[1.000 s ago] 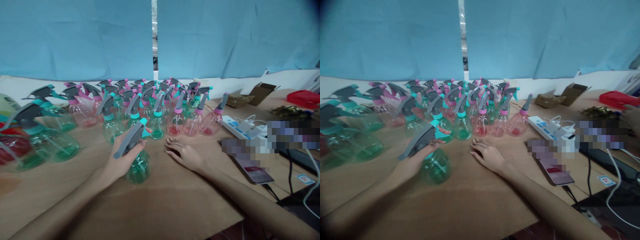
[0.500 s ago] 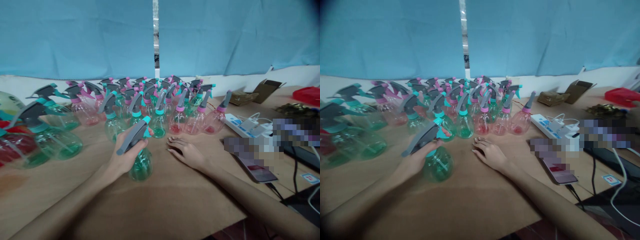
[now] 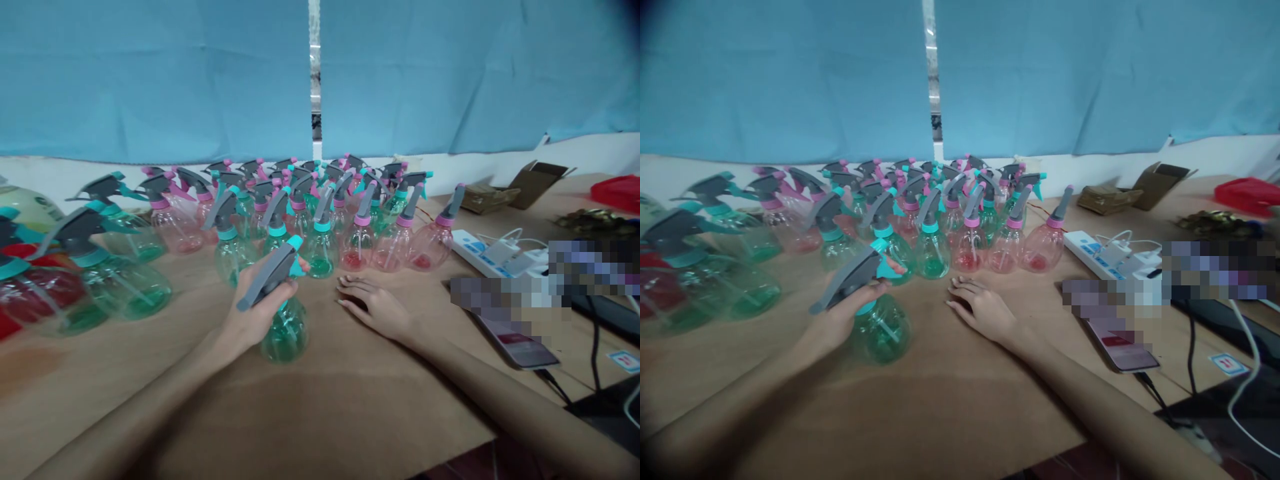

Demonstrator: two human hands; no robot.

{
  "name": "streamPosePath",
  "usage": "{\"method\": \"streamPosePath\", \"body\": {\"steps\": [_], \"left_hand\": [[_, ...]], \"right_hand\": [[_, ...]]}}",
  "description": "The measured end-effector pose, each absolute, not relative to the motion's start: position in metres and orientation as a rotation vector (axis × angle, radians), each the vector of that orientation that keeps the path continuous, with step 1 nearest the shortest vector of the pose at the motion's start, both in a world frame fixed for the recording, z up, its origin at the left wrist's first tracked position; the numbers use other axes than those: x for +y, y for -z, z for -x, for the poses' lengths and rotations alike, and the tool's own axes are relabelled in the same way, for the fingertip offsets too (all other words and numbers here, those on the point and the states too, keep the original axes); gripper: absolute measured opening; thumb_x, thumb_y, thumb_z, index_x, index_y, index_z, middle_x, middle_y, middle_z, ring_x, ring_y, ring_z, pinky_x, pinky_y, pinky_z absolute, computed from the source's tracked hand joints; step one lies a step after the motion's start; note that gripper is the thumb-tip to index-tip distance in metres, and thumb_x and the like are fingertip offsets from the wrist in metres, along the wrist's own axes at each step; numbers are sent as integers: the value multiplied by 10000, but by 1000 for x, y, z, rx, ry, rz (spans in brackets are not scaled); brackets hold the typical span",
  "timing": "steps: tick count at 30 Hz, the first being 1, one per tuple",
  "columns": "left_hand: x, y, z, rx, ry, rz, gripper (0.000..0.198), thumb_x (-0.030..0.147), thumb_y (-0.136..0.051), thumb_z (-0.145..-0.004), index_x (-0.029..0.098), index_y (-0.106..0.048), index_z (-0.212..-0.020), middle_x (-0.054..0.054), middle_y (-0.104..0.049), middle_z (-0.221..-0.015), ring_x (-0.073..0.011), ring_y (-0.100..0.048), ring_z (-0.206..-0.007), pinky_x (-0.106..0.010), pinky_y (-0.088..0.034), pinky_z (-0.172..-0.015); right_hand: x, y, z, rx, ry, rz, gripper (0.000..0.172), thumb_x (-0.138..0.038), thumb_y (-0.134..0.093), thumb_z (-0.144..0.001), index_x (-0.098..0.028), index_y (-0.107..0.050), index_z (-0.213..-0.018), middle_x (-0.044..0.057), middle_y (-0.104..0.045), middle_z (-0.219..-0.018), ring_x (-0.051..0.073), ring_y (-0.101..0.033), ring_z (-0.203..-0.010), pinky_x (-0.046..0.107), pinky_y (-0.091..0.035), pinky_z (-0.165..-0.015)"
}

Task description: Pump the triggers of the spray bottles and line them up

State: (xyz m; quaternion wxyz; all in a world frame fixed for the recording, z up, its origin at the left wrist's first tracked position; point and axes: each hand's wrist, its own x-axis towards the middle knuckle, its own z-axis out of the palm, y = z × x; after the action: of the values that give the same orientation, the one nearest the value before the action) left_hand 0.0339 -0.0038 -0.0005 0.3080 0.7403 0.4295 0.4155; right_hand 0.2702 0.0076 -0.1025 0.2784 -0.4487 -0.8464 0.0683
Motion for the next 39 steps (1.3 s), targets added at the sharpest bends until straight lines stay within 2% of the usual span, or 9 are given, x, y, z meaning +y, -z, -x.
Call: {"method": "streamPosePath", "body": {"steps": [3, 8, 13, 21, 28, 35, 39], "left_hand": [[-3, 3, -34, 1141, -1094, -1952, 340, 321, -513, -797, 291, -578, -1129, 9, -624, -747, -172, -583, -644, -355, -486, -727], [-4, 3, -34, 1212, -1085, -2015, 374, 355, -488, -803, 311, -558, -1167, 13, -623, -710, -183, -596, -672, -322, -484, -658], [-5, 4, -33, 1242, -1086, -2025, 324, 366, -493, -796, 269, -594, -1088, 20, -592, -625, -179, -590, -638, -302, -482, -621], [-4, 3, -34, 1251, -1134, -2021, 190, 357, -508, -767, 226, -601, -868, 15, -582, -628, -172, -580, -620, -286, -470, -589], [-5, 2, -36, 1234, -1133, -2033, 228, 343, -504, -771, 247, -592, -958, 30, -541, -600, -173, -567, -627, -275, -425, -563], [-5, 3, -35, 1214, -1138, -2024, 183, 338, -503, -776, 236, -584, -904, 31, -517, -572, -178, -566, -646, -271, -410, -553], [-3, 3, -35, 1194, -1132, -2028, 223, 335, -502, -778, 238, -597, -954, 34, -519, -570, -162, -541, -596, -269, -407, -550]], "right_hand": [[8, 102, -270, -2269, -188, 1204, 337, -347, -441, -901, -199, -589, -1166, 70, -589, -1240, 197, -475, -1218, 419, -385, -1030], [8, 102, -270, -2276, -188, 1214, 340, -339, -437, -907, -177, -588, -1165, 75, -592, -1236, 188, -472, -1219, 392, -378, -1038], [8, 102, -270, -2282, -172, 1227, 345, -335, -443, -906, -159, -593, -1162, 82, -587, -1242, 189, -470, -1220, 368, -369, -1046], [9, 104, -271, -2267, -169, 1198, 329, -334, -443, -905, -194, -591, -1163, 65, -591, -1237, 199, -480, -1212, 400, -390, -1032], [9, 104, -271, -2270, -170, 1206, 331, -336, -448, -903, -184, -596, -1156, 73, -590, -1237, 198, -481, -1211, 389, -387, -1035], [9, 104, -271, -2269, -171, 1196, 323, -331, -449, -903, -204, -589, -1164, 61, -589, -1240, 202, -482, -1210, 406, -393, -1030], [9, 104, -271, -2275, -171, 1203, 332, -332, -446, -904, -190, -586, -1169, 71, -591, -1235, 200, -482, -1209, 396, -389, -1034]]}}
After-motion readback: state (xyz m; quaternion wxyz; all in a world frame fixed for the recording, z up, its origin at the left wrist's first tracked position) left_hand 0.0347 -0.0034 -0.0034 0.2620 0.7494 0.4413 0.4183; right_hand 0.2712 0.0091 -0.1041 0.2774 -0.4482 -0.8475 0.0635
